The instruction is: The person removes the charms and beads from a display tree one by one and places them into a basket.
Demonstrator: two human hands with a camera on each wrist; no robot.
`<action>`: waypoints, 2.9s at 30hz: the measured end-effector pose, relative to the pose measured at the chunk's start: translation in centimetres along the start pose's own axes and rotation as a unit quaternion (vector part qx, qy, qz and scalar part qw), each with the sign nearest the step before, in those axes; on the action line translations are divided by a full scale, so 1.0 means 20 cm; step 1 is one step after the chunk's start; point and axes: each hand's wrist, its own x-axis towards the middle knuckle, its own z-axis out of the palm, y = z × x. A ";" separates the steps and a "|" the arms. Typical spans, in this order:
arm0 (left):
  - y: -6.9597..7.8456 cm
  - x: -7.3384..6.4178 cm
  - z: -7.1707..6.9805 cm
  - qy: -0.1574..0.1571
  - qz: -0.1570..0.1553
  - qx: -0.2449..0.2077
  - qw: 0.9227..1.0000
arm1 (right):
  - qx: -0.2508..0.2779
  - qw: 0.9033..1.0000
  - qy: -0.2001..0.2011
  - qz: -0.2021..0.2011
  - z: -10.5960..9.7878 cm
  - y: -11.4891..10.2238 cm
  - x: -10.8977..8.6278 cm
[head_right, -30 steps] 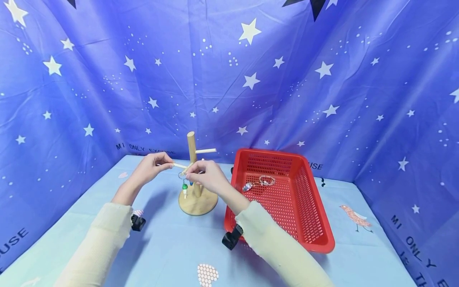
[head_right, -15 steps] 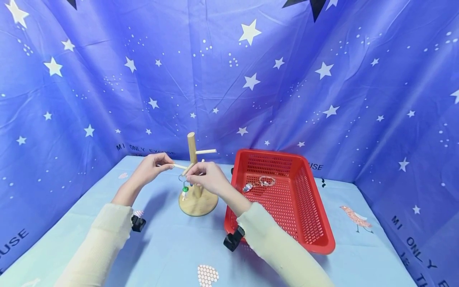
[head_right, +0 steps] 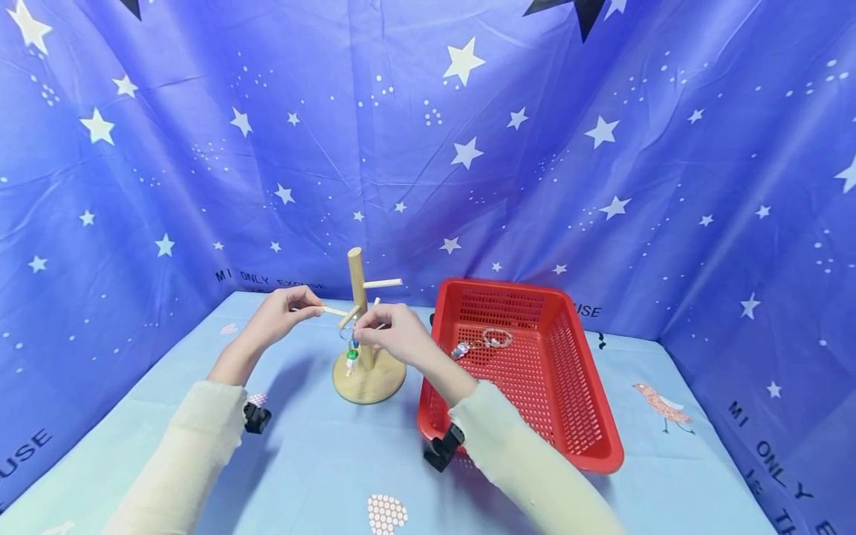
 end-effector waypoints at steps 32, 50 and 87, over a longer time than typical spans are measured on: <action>0.00 0.00 0.00 0.002 0.008 0.002 1.000 | -0.010 0.999 0.035 0.010 -0.17 0.06 -0.08; -0.01 0.00 0.00 -0.002 0.004 -0.001 1.000 | -0.012 0.997 0.068 0.025 -0.27 0.09 -0.10; 0.00 0.00 -0.01 -0.012 -0.008 -0.004 1.000 | 0.015 0.989 0.132 0.064 -0.54 0.24 -0.18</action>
